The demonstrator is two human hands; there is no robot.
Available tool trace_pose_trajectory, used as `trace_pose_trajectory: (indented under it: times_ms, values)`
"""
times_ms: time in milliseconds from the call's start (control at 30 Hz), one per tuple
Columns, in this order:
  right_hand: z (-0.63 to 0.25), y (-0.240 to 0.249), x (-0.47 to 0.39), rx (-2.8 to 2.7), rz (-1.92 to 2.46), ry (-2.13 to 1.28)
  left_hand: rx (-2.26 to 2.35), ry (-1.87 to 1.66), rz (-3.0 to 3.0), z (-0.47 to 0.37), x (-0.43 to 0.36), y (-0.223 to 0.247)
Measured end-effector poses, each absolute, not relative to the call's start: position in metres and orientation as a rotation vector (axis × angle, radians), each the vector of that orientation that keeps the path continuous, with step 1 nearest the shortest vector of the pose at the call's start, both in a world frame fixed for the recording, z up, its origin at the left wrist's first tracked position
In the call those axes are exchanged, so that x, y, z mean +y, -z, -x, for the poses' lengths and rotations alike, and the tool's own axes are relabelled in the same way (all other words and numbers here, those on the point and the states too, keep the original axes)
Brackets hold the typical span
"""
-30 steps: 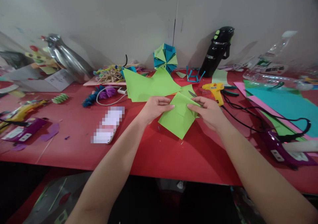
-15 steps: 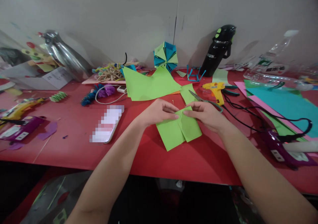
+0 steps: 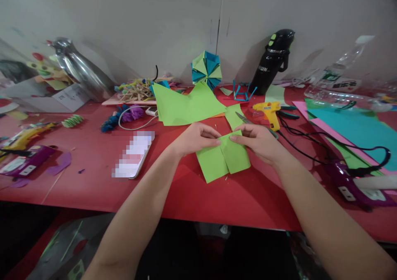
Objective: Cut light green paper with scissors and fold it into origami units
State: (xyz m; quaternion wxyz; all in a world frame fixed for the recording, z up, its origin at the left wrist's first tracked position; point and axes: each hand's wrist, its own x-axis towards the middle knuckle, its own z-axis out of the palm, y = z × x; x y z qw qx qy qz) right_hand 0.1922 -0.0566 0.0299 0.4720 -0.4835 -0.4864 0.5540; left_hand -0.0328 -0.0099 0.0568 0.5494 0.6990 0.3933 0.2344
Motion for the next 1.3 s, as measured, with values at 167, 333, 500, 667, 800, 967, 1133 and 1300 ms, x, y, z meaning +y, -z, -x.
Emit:
trace_pose_trajectory:
  times_ms: [167, 333, 500, 667, 800, 967, 1133, 1300]
  values:
    - [-0.1943, -0.0295, -0.0555, -1.213, 1.192, -1.361, 0.913, -0.571, -1.642, 0.0341, -0.0084, -0.0554]
    - [-0.1946, -0.0302, -0.056, -1.215, 1.186, -1.383, 0.928, -0.563, -1.662, 0.0338, -0.0085, -0.056]
    - [-0.1965, -0.03, -0.0562, -1.229, 1.172, -1.408, 0.936, -0.567, -1.656, 0.0337, -0.0085, -0.0551]
    - [-0.1951, -0.0318, -0.0561, -1.25, 1.185, -1.395, 0.936, -0.561, -1.653, 0.0338, -0.009, -0.0567]
    - [-0.1921, -0.0321, -0.0565, -1.25, 1.21, -1.324, 0.958, -0.54, -1.692, 0.0372, -0.0061, -0.0576]
    - [-0.1912, -0.0313, -0.0579, -1.292, 1.202, -1.276, 0.898, -0.504, -1.789, 0.04, -0.004, -0.0573]
    - [-0.1897, -0.034, -0.0604, -1.394, 1.167, -1.323, 0.82, -0.417, -1.801, 0.0352, -0.0094, -0.0578]
    - [-0.1881, -0.0368, -0.0612, -1.271, 1.158, -1.366, 0.93, -0.644, -1.708, 0.0322, -0.0104, -0.0594]
